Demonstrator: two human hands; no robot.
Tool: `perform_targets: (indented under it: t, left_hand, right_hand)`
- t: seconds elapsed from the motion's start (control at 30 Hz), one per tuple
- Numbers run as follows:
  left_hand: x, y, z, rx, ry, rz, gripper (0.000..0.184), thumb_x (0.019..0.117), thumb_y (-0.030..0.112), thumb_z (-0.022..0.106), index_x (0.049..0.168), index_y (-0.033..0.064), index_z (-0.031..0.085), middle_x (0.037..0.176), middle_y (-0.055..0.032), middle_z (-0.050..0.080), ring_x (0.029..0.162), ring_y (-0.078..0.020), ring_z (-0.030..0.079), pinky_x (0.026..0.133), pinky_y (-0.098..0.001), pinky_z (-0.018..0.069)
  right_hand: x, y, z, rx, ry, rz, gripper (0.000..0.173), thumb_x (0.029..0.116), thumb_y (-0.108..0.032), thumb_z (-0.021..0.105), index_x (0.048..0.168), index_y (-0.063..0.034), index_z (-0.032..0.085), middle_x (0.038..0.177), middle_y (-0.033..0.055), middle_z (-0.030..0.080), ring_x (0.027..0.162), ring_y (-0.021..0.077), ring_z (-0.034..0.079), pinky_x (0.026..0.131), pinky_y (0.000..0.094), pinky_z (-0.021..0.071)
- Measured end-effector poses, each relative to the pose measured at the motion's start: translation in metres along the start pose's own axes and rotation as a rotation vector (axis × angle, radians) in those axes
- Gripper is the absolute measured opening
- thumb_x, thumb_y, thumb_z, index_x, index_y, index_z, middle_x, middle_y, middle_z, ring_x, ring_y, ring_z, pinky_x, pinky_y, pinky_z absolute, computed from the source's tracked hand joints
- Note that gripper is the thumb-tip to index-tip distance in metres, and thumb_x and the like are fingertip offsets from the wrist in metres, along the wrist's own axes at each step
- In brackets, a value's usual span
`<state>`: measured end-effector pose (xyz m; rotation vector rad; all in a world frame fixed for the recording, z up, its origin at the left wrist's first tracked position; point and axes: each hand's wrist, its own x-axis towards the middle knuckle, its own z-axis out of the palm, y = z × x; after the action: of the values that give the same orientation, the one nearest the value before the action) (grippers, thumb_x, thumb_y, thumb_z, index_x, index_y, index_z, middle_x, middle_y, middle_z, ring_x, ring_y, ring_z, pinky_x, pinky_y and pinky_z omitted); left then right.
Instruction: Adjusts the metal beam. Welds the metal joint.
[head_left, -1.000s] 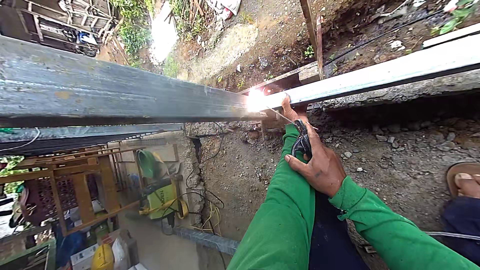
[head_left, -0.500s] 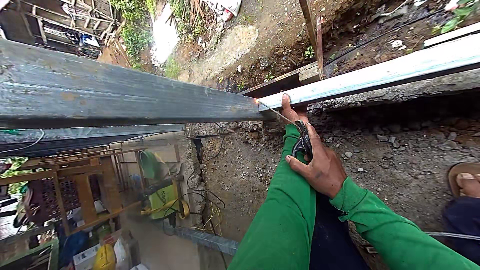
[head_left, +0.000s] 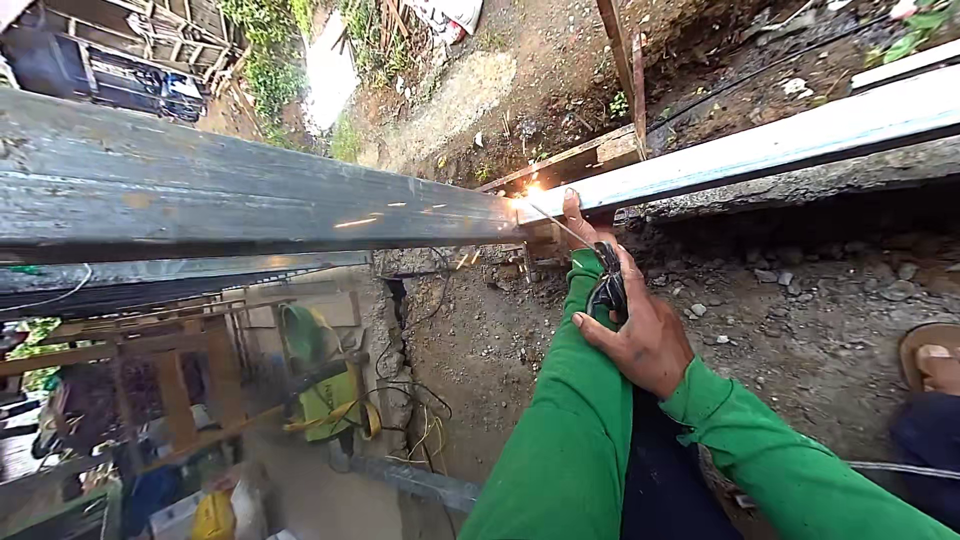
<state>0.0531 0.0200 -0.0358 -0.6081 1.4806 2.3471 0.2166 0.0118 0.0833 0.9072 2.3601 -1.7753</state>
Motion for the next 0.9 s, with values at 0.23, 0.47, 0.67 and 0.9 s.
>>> perform_targets:
  t: [0.23, 0.47, 0.67, 0.9]
  left_hand:
    - [-0.003, 0.004, 0.003, -0.032, 0.036, -0.022, 0.044, 0.1040, 0.041, 0.056, 0.137, 0.0128, 0.051, 0.125, -0.0146, 0.065, 0.110, -0.0302, 0.066, 0.091, -0.0548, 0.0573]
    - [-0.001, 0.001, 0.001, -0.064, 0.023, -0.019, 0.045, 0.1017, 0.042, 0.060, 0.136, 0.0135, 0.051, 0.120, -0.0152, 0.066, 0.104, -0.0303, 0.068, 0.086, -0.0539, 0.0585]
    - [0.001, -0.002, 0.000, -0.057, 0.035, 0.007, 0.042, 0.1042, 0.041, 0.056, 0.137, 0.0153, 0.051, 0.121, -0.0149, 0.066, 0.105, -0.0308, 0.068, 0.087, -0.0554, 0.0582]
    - [0.004, -0.006, -0.006, -0.036, -0.055, 0.037, 0.042, 0.1041, 0.043, 0.053, 0.133, 0.0121, 0.053, 0.116, -0.0130, 0.066, 0.103, -0.0274, 0.067, 0.087, -0.0518, 0.0581]
  right_hand:
    - [0.001, -0.002, -0.002, -0.048, -0.037, 0.008, 0.105, 0.0837, -0.071, 0.062, 0.165, -0.0171, 0.024, 0.096, 0.0108, 0.072, 0.076, 0.0266, 0.068, 0.069, 0.0526, 0.0567]
    - [0.002, -0.003, -0.004, -0.073, -0.065, 0.015, 0.105, 0.0844, -0.071, 0.061, 0.165, -0.0162, 0.022, 0.094, 0.0106, 0.072, 0.075, 0.0265, 0.067, 0.069, 0.0519, 0.0562]
    - [0.006, -0.005, -0.004, -0.098, -0.094, 0.022, 0.105, 0.0846, -0.071, 0.061, 0.166, -0.0181, 0.021, 0.095, 0.0113, 0.071, 0.076, 0.0285, 0.067, 0.069, 0.0528, 0.0556]
    - [0.001, 0.001, 0.004, -0.050, 0.021, -0.034, 0.104, 0.0837, -0.071, 0.063, 0.164, -0.0168, 0.025, 0.096, 0.0115, 0.073, 0.077, 0.0271, 0.069, 0.069, 0.0524, 0.0574]
